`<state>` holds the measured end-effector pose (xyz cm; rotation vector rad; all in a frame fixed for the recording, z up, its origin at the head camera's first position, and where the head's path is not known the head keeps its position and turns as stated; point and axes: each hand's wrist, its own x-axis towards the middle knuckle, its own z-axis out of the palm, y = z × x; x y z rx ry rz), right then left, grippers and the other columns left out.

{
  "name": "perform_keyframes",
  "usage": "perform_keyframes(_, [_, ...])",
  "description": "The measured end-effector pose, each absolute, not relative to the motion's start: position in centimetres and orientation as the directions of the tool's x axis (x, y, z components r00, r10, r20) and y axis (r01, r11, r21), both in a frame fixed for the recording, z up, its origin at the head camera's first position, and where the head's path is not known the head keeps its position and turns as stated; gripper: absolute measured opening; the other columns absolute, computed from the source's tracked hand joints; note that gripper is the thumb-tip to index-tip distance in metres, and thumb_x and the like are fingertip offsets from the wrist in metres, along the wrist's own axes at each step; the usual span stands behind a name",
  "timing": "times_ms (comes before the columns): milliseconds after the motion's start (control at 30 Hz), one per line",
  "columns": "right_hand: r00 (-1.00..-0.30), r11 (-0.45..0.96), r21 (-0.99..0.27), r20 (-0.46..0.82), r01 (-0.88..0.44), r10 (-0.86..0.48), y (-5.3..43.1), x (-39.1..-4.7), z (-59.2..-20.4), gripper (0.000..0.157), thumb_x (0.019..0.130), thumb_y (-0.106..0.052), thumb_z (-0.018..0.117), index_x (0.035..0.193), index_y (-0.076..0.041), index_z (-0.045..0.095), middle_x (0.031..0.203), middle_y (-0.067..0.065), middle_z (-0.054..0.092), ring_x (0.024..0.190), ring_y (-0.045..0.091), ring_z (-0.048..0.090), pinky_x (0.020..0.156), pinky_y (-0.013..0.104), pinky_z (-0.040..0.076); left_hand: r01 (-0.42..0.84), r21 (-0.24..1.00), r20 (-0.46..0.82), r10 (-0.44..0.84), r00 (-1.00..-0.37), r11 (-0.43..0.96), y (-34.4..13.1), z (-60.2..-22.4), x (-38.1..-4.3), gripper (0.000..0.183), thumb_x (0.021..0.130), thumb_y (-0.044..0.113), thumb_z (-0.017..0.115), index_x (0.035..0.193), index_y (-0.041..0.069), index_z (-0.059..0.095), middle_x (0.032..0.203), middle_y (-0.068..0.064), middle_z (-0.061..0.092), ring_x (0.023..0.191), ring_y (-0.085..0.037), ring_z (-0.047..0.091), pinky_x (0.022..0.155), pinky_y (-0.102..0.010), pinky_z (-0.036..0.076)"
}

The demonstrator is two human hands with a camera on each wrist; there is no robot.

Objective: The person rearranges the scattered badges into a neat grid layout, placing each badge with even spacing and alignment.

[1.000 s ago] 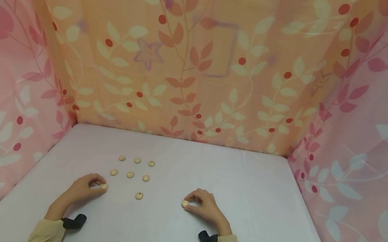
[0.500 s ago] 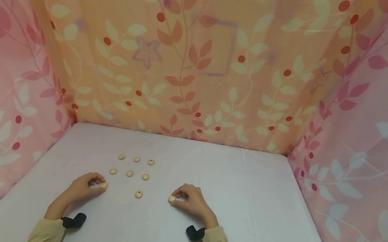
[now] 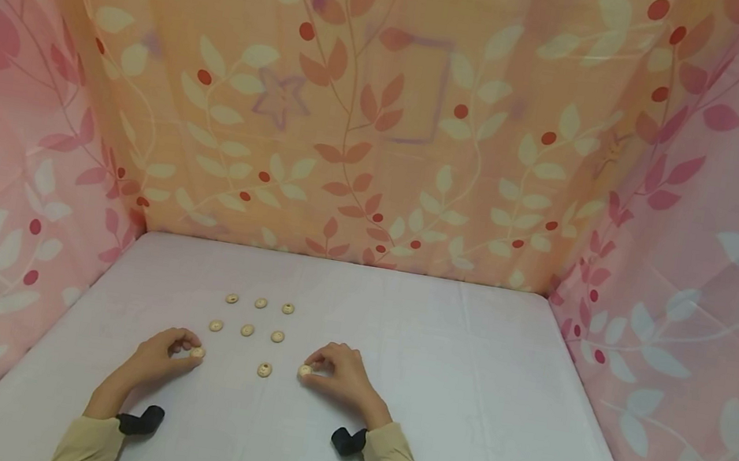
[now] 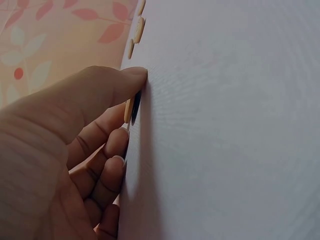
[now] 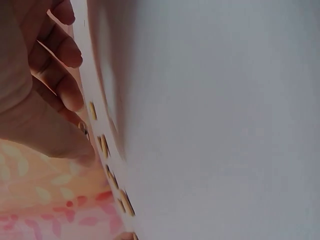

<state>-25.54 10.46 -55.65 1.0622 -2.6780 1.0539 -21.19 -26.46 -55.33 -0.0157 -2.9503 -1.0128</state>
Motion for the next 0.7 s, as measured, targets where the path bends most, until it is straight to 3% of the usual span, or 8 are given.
perform_keyframes(700, [-0.741, 0.582, -0.460, 0.365, -0.670, -0.564, 3.9, -24.9, -55.3, 0.025, 0.074, -0.044, 0.073, 0.092, -0.027, 0.069, 0.085, -0.012, 0.059, 0.078, 0.004, 0.045, 0.068, 0.020, 0.029, 0.051, 0.611, 0.051, 0.026, -0.998, 0.790, -26.7, -55.5, -21.2, 0.029, 0.077, 0.033, 0.073, 0.098, 0.015, 0.062, 0.092, 0.002, 0.058, 0.090, -0.017, 0.051, 0.080, -0.040, 0.038])
